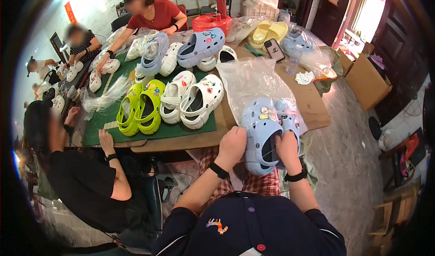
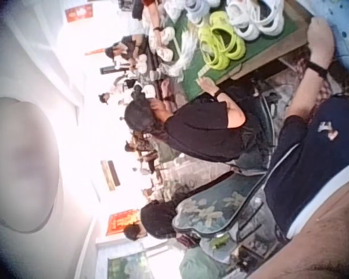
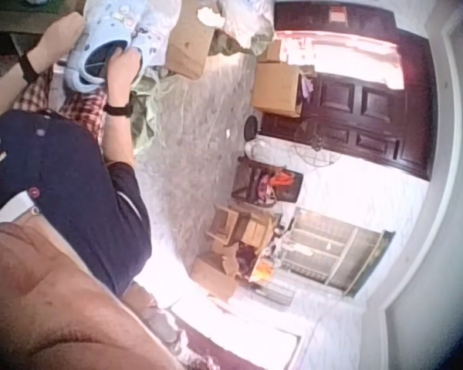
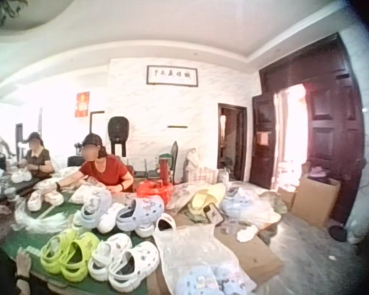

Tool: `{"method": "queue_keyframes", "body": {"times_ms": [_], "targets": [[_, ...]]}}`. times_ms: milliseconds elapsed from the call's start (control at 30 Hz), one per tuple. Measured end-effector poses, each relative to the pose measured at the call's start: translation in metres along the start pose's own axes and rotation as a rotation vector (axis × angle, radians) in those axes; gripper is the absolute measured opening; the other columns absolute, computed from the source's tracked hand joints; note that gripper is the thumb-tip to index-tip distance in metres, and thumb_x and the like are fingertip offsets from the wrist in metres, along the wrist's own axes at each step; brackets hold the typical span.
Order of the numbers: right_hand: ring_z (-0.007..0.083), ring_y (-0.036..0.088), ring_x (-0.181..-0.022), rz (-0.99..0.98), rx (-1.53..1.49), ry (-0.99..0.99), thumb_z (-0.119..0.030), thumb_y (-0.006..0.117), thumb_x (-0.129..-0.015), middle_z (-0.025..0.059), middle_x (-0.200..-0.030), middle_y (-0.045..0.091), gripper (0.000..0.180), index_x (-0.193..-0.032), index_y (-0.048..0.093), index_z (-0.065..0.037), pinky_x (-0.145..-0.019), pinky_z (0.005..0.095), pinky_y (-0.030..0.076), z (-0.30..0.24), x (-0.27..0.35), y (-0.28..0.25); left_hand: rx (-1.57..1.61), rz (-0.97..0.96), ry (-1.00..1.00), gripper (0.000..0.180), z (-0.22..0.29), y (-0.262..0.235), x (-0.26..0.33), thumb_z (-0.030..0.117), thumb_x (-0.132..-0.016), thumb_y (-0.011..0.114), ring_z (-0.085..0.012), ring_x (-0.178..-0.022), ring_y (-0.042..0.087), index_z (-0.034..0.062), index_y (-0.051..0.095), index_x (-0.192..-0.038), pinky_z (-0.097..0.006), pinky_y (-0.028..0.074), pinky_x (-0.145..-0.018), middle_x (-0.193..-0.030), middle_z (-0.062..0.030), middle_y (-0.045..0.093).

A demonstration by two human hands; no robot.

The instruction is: Packing finished shoes into individual plastic bags and then placing them into a larger transport sack.

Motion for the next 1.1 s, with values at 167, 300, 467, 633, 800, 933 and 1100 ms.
{"method": "queue_keyframes", "body": {"times_ms": [167,300,467,633,800,933,1100], "targets": [[0.0480,0.059,-0.084,-0.036,-0.031,-0.020,-0.018,0.061,-0.081,0.0327,-0.087,0.059,0.029,-0.088,0.057,0.010,-0.074,0.0513,0.048,-0.004,0.001,0.000,-0.066,0.021,0.152,0.008,0.010,-0.017,-0.012,0.013,-0.077,0.055,-0.0292,-0.067,0.056,0.0081,0.050,-0.075,-0.041,0.045,-0.057,-0.071,-0.0104,0.049],[0.0491,0.058,-0.084,0.084,-0.055,-0.129,-0.018,0.060,-0.082,0.0350,-0.090,0.058,0.032,-0.092,0.055,0.012,-0.075,0.0507,0.048,-0.005,-0.020,-0.005,0.068,-0.109,0.431,0.008,0.045,-0.020,0.013,0.015,-0.074,0.056,-0.0282,-0.069,0.056,0.0088,0.052,-0.077,-0.039,0.044,-0.059,-0.077,-0.0093,0.050],[0.0475,0.060,-0.085,-0.112,-0.024,0.029,-0.021,0.061,-0.082,0.0338,-0.089,0.059,0.031,-0.087,0.057,0.010,-0.075,0.0503,0.049,-0.026,-0.016,0.012,0.068,-0.062,0.034,0.009,-0.007,-0.007,0.011,0.013,-0.080,0.056,-0.0315,-0.076,0.056,0.0063,0.051,-0.079,-0.042,0.045,-0.061,-0.081,-0.0116,0.051],[0.0485,0.058,-0.087,-0.139,-0.071,-0.045,-0.021,0.061,-0.082,0.0335,-0.089,0.059,0.032,-0.090,0.058,0.010,-0.078,0.0507,0.048,-0.044,-0.008,0.027,0.152,0.063,-0.012,0.005,-0.027,-0.029,0.000,0.007,-0.082,0.056,-0.0357,-0.084,0.056,0.0034,0.055,-0.086,-0.043,0.047,-0.071,-0.088,-0.0158,0.055],[0.0474,0.058,-0.087,-0.055,-0.142,-0.021,-0.023,0.062,-0.082,0.0323,-0.090,0.060,0.034,-0.093,0.059,0.009,-0.077,0.0503,0.047,-0.035,-0.033,0.033,0.206,-0.027,0.056,0.009,-0.014,-0.029,0.015,0.007,-0.082,0.055,-0.0356,-0.086,0.058,0.0040,0.057,-0.091,-0.041,0.048,-0.072,-0.092,-0.0152,0.058],[0.0458,0.059,-0.087,-0.062,-0.187,-0.075,-0.029,0.067,-0.079,0.0310,-0.090,0.060,0.042,-0.092,0.060,0.010,-0.078,0.0479,0.047,-0.045,-0.031,0.024,0.103,0.196,-0.026,0.027,-0.001,-0.043,0.031,0.015,-0.078,0.065,-0.0370,-0.101,0.052,0.0037,0.057,-0.102,-0.047,0.042,-0.088,-0.110,-0.0156,0.055],[0.0385,0.061,-0.091,-0.192,-0.041,-0.142,-0.036,0.068,-0.078,0.0242,-0.099,0.062,0.048,-0.100,0.061,0.006,-0.078,0.0439,0.048,-0.053,-0.009,-0.002,0.056,-0.128,0.379,0.041,0.085,-0.006,0.058,0.025,-0.070,0.076,-0.0269,-0.116,0.049,0.0144,0.060,-0.106,-0.047,0.035,-0.101,-0.113,-0.0068,0.054]]}}
Point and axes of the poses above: each hand's wrist, its own x-axis away from the middle knuckle, its own y-axis out of the palm, z = x × y, the point moved 8 cm from there along -x, towards the middle knuckle
